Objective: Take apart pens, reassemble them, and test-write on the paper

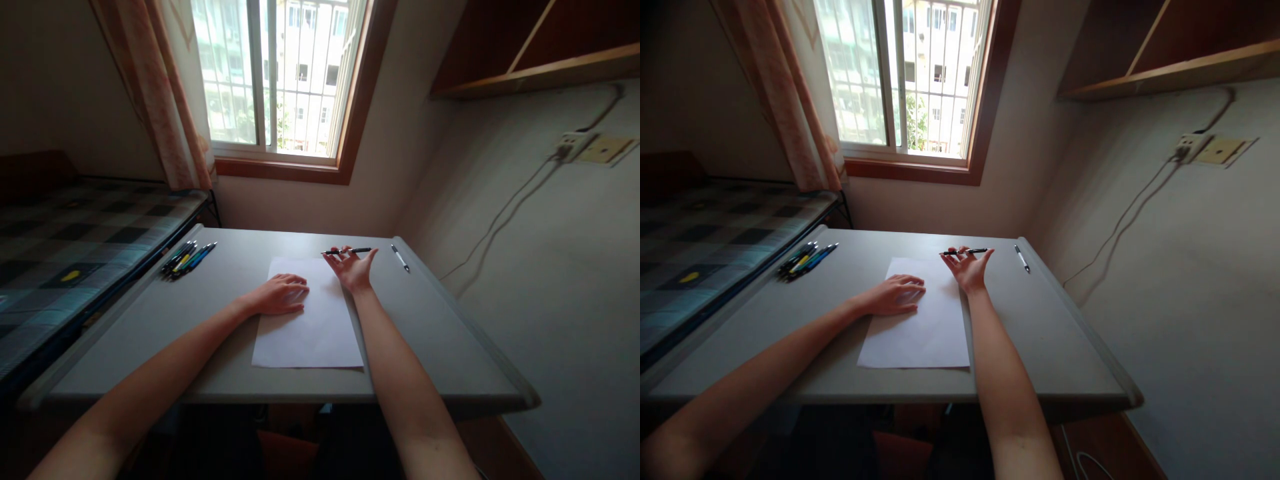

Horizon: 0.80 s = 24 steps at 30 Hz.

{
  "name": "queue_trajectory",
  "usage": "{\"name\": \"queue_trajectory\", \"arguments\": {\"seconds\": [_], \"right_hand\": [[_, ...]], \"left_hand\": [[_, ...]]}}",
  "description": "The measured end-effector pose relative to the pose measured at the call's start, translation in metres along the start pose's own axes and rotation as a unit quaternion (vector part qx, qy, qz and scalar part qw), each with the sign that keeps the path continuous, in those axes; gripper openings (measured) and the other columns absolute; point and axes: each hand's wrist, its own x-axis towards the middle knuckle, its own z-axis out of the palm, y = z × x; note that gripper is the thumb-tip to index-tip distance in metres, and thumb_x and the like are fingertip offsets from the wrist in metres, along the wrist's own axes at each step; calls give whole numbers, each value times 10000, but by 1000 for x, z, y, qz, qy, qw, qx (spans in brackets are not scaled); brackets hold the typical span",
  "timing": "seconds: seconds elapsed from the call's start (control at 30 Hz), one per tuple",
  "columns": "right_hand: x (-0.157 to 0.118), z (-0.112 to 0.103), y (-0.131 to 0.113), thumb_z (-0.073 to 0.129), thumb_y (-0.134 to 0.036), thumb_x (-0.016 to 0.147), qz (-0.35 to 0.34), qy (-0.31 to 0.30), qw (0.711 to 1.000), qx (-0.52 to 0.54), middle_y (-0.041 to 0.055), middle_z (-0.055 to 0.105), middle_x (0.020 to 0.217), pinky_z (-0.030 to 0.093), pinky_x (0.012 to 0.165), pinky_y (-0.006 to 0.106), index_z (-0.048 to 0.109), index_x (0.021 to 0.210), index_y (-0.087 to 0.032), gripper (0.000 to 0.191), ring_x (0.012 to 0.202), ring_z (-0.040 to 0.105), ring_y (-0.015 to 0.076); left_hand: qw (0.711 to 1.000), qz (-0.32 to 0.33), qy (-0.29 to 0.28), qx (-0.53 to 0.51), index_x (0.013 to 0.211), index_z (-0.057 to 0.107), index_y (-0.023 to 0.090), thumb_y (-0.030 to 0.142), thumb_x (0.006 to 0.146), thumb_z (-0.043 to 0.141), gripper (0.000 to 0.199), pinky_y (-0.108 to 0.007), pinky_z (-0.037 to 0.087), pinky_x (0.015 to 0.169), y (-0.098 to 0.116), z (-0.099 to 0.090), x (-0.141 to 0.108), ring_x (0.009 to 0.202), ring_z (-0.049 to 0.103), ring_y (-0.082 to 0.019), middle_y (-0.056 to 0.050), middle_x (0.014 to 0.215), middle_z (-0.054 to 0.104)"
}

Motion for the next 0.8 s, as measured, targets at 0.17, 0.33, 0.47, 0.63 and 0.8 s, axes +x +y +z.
{"name": "queue_trajectory", "arguments": {"seconds": [0.17,0.33,0.47,0.63,0.8], "right_hand": [[3,-5,0,236,-860,632,0,-5,1000,0,100,637,793,515,796,491,506,691,-208,708,775,638,250],[4,-6,0,230,-861,633,6,12,1000,-1,114,645,832,520,769,490,508,706,-202,718,783,644,257],[5,-7,-1,232,-845,654,4,11,1000,-5,125,648,865,522,759,484,511,727,-198,709,794,642,259],[2,-7,-2,222,-780,713,4,-2,1000,1,112,638,828,514,763,505,501,728,-202,642,780,632,253],[0,-5,-3,235,-742,727,9,-13,1000,11,98,622,807,503,782,529,497,734,-207,595,770,624,251]], "left_hand": [[1000,-1,-1,3,1204,539,268,444,802,547,439,-379,351,993,1,-1,0,1133,492,-224,-70,1236,531],[1000,-4,13,7,1159,564,247,444,803,544,407,-357,362,982,-1,1,0,1119,501,-213,-70,1215,542],[998,-45,43,18,1035,605,217,433,807,534,321,-335,393,945,-10,3,0,1072,528,-209,-75,1176,558],[991,-109,65,29,887,590,204,414,805,528,234,-325,427,887,-27,1,-3,998,562,-206,-71,1103,577],[986,-140,78,35,887,574,202,409,800,523,229,-319,437,862,-41,-2,-9,978,566,-204,-68,1084,572]]}}
